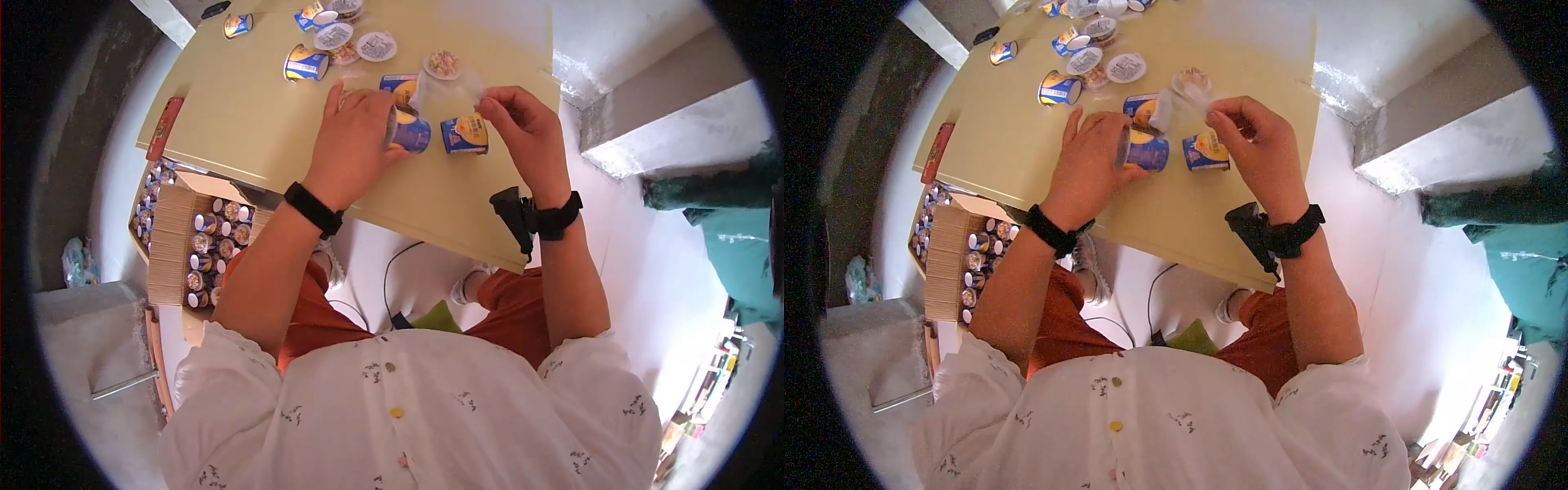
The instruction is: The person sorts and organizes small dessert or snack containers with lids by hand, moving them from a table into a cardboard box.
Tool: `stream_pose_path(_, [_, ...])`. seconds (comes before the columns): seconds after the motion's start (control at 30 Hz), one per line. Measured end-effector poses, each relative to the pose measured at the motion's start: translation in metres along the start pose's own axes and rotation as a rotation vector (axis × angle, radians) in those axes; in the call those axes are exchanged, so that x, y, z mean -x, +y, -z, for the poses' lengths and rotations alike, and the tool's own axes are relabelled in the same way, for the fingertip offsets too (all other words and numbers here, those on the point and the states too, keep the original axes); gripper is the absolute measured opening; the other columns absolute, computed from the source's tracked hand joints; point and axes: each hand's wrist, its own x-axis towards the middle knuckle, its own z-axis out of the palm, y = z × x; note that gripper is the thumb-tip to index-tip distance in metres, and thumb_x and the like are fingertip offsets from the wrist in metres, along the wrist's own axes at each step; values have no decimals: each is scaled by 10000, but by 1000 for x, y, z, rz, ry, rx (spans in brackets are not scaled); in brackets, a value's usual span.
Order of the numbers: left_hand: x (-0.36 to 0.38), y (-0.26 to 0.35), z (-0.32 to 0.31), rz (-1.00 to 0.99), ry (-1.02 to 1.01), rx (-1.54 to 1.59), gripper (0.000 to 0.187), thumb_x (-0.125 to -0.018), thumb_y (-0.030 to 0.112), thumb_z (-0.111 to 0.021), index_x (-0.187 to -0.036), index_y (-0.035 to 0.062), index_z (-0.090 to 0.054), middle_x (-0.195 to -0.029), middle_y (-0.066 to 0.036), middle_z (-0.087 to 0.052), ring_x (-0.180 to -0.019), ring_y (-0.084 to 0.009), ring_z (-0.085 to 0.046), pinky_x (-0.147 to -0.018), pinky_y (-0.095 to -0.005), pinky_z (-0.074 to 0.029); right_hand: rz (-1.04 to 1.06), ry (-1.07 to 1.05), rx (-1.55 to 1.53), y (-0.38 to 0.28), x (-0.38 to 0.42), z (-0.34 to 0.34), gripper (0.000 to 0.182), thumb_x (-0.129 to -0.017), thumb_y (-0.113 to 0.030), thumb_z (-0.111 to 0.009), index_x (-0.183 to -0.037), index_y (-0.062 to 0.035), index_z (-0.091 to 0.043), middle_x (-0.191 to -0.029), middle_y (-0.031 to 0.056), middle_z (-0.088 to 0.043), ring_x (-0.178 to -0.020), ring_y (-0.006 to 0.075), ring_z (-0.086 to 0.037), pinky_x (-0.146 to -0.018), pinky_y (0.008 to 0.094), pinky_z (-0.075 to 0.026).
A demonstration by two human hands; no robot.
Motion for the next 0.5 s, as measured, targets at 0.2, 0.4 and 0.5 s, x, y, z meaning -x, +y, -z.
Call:
stream_pose_path(0.2, [7,13,-1,-136,-18,47,719,-629,275,-869,-1209,29,-523,-1181,-154,-578,-1250,-393,-441,-1126,-482,-297,-60,-103,-119,4,11,-12,172,-933,-122,-660,-1064,-11,-676,-824,15,-680,-725,69,-590,-670,228,-486])
stream_pose_path(0.4, [10,6,-3,-123,-48,178,804,-619,355,-881,-1253,34,-504,-1188,-152,-574,-1226,-406,-446,-1083,-493,-335,-88,-239,-145,1,18,-22,194,-923,-70,-652,-1112,-37,-671,-827,5,-646,-747,69,-570,-686,233,-476])
stream_pose_path(0.5, [10,-3,0,-113,-74,221,872,-601,390,-884,-1297,40,-489,-1201,-150,-573,-1218,-395,-457,-1068,-481,-346,-80,-308,-185,0,19,-27,242,-911,-52,-654,-1153,-57,-656,-814,1,-615,-748,75,-552,-698,238,-470])
